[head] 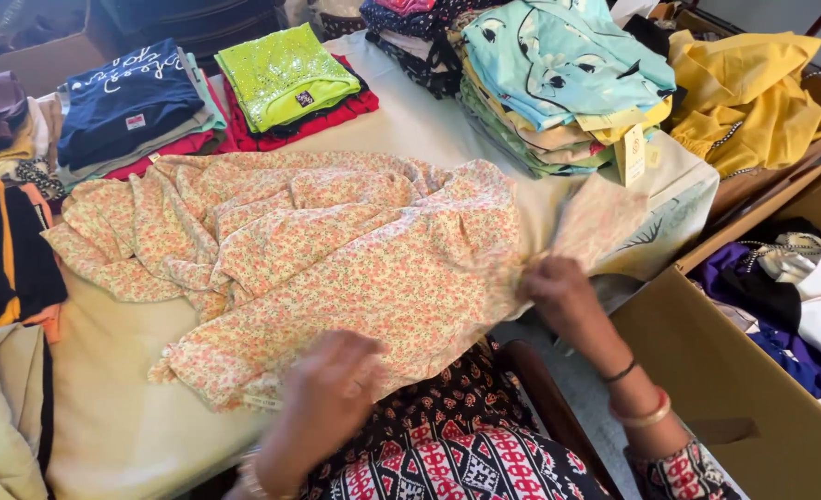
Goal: The person folds a light blue floral shirt on a table, smoothing it out and placing it on a stack. They then pick up a beige floral shirt from a cardboard box, unfold it, and begin folding it on the table.
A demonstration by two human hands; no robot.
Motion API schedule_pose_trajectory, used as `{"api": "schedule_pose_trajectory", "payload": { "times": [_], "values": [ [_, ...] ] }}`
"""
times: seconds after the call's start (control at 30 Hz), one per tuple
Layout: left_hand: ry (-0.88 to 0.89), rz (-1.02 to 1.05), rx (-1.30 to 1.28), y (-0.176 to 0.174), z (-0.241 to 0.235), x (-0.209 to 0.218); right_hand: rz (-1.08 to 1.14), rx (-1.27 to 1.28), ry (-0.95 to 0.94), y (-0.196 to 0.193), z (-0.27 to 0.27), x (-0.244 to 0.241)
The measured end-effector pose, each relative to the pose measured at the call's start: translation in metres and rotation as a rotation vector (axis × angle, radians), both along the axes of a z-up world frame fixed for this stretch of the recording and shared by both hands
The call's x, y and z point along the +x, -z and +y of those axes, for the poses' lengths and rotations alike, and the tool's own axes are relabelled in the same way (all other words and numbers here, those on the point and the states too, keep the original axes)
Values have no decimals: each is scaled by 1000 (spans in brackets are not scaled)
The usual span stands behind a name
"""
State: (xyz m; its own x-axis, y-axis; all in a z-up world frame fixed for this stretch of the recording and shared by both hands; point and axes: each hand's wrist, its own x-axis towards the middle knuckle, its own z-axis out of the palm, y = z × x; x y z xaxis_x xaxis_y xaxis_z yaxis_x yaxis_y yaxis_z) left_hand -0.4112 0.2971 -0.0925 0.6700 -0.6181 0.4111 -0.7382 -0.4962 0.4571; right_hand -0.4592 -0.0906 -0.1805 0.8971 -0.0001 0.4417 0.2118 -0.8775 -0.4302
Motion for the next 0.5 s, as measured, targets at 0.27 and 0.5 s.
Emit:
{"api": "schedule_pose_trajectory", "payload": {
  "times": [0.27,0.5],
  "values": [
    [362,80,-253,22,-72,-2,14,351,-637,-76,106,-37],
    [302,387,-491,64,6,32,-187,422,-552,-86,77,23]
  ]
}}
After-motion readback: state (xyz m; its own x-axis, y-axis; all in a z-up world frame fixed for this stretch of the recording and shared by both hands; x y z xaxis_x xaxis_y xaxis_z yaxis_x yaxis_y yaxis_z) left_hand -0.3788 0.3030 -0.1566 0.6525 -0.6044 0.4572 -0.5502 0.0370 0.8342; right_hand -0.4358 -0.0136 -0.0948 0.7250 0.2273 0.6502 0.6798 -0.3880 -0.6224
